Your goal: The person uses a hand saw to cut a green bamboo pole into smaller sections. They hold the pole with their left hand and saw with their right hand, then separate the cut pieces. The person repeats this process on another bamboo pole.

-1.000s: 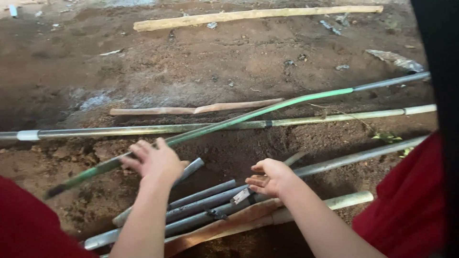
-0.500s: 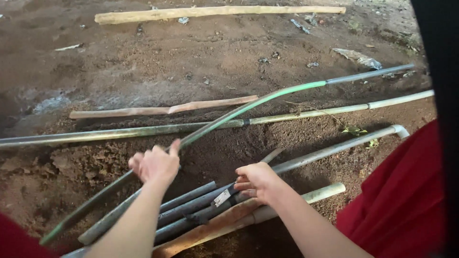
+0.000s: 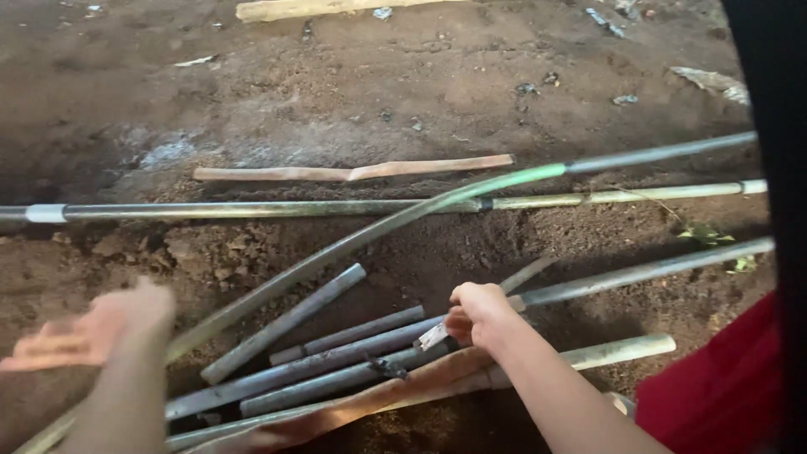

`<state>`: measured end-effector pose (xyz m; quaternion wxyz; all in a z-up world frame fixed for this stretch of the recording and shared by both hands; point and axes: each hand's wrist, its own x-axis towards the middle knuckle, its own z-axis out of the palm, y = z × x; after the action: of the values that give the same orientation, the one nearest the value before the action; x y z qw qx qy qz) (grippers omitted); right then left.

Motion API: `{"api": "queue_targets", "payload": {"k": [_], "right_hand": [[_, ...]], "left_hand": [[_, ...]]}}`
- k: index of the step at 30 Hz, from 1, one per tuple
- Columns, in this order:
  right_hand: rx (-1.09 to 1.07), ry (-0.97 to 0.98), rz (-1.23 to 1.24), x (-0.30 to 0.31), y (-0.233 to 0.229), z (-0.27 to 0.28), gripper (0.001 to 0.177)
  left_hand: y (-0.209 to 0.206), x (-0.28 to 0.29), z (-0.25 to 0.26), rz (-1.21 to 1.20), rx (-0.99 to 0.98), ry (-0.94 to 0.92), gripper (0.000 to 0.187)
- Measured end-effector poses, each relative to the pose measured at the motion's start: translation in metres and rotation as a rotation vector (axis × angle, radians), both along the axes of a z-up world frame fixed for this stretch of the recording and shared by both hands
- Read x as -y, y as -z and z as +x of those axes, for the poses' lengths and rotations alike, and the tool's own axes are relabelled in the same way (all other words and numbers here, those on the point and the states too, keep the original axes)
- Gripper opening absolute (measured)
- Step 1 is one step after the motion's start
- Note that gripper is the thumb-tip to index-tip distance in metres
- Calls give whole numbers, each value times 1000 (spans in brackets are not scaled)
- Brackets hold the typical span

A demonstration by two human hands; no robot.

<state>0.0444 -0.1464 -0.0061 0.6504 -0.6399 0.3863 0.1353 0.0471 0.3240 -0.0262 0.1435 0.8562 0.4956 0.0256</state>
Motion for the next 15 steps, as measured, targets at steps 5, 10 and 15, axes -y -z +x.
{"api": "queue_targets", "payload": {"k": [5, 10, 15], "right_hand": [[-8, -96, 31, 3, -4, -7, 20], [-120, -331, -95, 15, -10, -21, 26], [-35, -467, -333, 0, -21, -43, 27]], "left_hand": [[-37, 116, 37, 94, -291, 208, 93], [-8, 204, 42, -119, -220, 682, 83], [33, 226, 62, 83, 13, 655, 87]]}}
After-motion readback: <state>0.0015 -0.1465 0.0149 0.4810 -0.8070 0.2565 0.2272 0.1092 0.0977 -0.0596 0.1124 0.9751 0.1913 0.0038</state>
